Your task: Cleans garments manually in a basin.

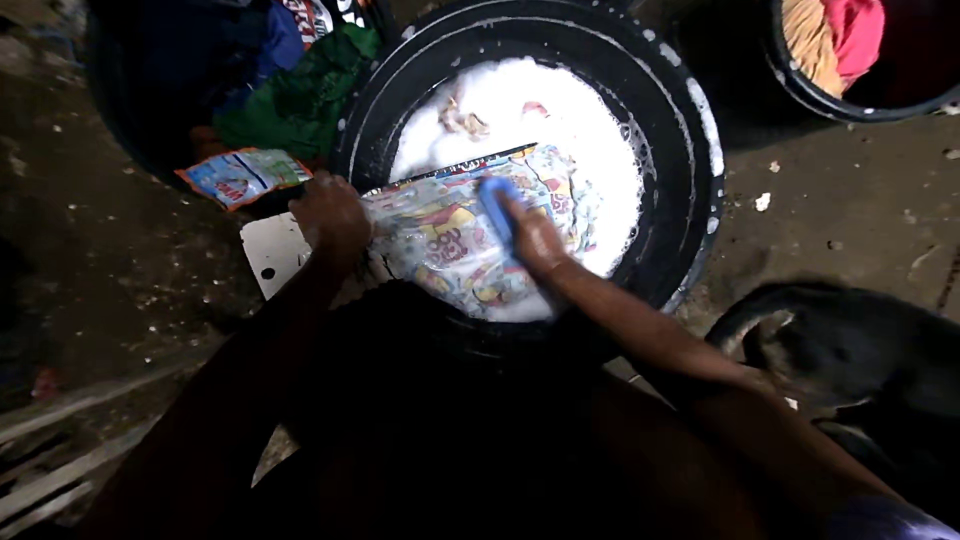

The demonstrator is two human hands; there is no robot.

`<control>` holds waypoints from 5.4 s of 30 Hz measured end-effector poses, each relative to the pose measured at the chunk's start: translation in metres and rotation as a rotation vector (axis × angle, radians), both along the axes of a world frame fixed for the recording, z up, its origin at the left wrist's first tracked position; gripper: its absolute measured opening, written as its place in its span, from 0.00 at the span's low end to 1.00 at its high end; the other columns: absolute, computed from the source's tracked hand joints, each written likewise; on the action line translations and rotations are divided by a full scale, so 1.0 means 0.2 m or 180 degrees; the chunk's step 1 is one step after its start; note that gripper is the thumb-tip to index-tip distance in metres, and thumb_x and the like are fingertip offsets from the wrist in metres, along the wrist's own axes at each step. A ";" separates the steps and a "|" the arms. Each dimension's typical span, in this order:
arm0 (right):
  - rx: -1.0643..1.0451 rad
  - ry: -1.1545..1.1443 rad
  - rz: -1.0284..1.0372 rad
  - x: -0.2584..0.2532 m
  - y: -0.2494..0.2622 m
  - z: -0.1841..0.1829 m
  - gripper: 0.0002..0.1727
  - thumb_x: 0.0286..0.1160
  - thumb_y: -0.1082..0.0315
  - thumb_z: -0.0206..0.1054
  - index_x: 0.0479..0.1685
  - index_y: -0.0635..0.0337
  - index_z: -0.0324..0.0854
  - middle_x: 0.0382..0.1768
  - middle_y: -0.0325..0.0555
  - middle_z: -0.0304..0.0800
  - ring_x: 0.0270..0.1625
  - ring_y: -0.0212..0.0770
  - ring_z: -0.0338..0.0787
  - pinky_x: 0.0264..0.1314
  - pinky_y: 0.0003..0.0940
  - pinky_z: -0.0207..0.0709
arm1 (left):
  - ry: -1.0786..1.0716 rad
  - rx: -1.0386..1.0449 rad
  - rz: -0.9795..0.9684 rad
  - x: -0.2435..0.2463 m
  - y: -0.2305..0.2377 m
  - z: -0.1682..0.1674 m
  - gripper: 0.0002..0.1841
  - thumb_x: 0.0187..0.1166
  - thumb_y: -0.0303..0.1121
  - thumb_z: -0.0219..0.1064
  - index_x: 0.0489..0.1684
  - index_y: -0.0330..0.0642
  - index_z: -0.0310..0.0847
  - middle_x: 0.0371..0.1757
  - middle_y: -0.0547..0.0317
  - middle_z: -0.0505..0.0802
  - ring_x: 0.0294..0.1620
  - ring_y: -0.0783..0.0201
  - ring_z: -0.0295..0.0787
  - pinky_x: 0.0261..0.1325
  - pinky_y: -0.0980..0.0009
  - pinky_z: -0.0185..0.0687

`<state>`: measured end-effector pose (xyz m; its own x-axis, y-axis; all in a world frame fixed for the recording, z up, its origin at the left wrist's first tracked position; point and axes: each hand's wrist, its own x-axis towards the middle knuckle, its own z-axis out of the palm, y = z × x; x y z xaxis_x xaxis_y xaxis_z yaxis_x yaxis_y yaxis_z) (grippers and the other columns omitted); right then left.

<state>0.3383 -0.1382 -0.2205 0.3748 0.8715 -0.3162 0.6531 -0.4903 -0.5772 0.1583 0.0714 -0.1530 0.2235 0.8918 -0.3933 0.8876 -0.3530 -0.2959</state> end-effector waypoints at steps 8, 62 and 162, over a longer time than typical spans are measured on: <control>-0.0105 -0.0292 -0.0523 0.02 0.15 0.09 0.33 0.79 0.67 0.63 0.88 0.49 0.68 0.63 0.72 0.85 0.56 0.69 0.91 0.51 0.63 0.86 | -0.0153 -0.0043 0.0087 0.00 0.01 0.00 0.20 0.80 0.28 0.65 0.66 0.21 0.76 0.74 0.26 0.78 0.74 0.29 0.78 0.68 0.30 0.72; 0.0192 0.0239 0.0797 -0.12 0.48 0.19 0.36 0.82 0.70 0.64 0.92 0.44 0.63 0.64 0.70 0.85 0.60 0.70 0.90 0.58 0.64 0.83 | -0.0371 0.0122 0.0012 -0.01 0.00 0.01 0.19 0.90 0.31 0.51 0.64 0.22 0.76 0.73 0.25 0.79 0.73 0.30 0.79 0.67 0.30 0.72; 0.0027 0.0005 -0.0075 0.52 0.41 0.11 0.19 0.84 0.59 0.64 0.60 0.66 0.84 0.59 0.71 0.85 0.63 0.68 0.87 0.64 0.66 0.78 | -0.2951 -0.0188 -0.0673 0.36 -0.15 -0.07 0.35 0.84 0.46 0.64 0.81 0.23 0.66 0.74 0.22 0.78 0.79 0.30 0.73 0.82 0.41 0.66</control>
